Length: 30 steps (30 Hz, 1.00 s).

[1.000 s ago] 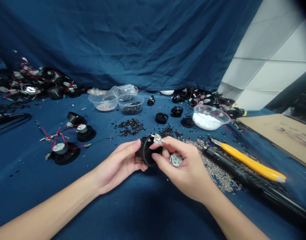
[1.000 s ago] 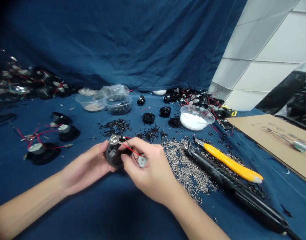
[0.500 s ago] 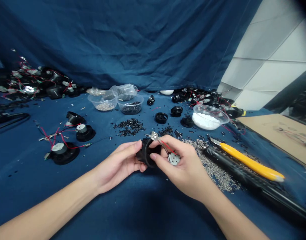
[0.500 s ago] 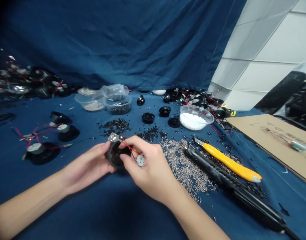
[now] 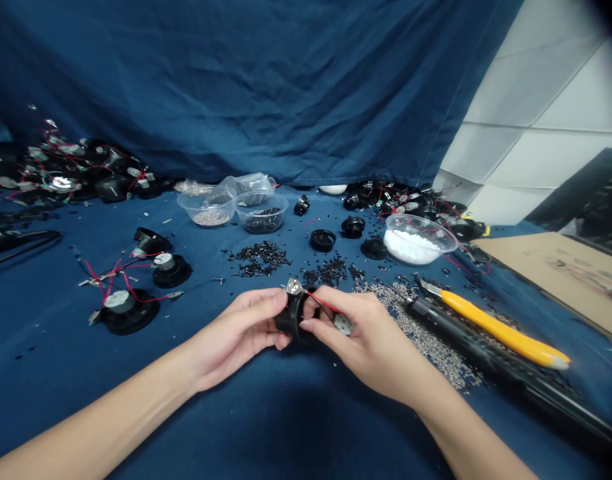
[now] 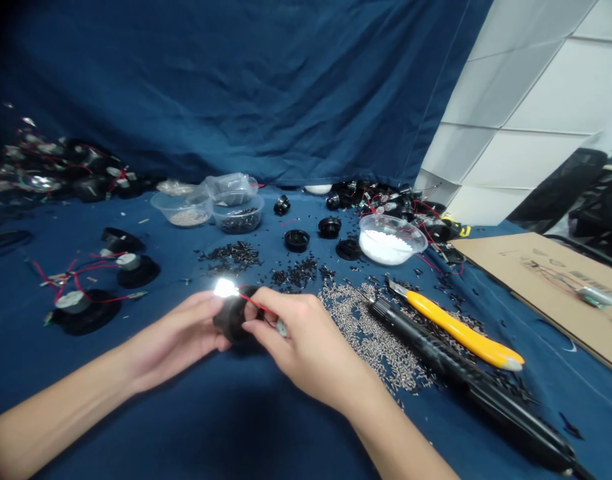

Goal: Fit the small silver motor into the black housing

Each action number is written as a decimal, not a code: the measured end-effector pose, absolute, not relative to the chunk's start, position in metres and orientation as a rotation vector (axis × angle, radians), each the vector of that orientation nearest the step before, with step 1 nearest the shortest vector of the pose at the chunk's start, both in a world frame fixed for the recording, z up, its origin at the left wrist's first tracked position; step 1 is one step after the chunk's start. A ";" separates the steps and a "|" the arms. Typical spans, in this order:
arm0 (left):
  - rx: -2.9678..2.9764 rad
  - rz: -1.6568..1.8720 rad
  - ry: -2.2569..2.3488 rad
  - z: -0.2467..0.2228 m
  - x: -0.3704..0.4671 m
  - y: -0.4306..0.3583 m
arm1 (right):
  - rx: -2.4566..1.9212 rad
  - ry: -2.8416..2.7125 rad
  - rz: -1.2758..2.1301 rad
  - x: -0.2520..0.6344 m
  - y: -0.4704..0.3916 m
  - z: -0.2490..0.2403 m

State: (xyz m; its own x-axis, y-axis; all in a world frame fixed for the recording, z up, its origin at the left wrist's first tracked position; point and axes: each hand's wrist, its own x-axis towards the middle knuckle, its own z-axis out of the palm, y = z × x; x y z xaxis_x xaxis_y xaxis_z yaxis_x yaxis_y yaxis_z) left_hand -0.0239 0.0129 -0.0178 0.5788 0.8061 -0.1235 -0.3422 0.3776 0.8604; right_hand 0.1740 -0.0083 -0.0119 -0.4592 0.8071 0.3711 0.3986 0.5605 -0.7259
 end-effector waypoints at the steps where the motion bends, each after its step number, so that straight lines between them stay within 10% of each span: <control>1: 0.905 0.795 0.587 -0.018 -0.024 0.013 | -0.974 -2.079 0.723 0.174 -0.008 -0.012; 30: 1.022 0.831 1.028 -0.021 -0.031 0.016 | -0.972 -1.694 0.642 0.164 -0.006 -0.009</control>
State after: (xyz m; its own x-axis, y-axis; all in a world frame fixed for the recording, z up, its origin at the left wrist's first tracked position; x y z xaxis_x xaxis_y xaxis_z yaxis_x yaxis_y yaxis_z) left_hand -0.0312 0.0155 -0.0209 0.3116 0.9089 -0.2771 -0.0812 0.3160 0.9453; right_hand 0.1638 -0.0060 -0.0090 -0.1384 0.8475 0.5125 0.2954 0.5292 -0.7954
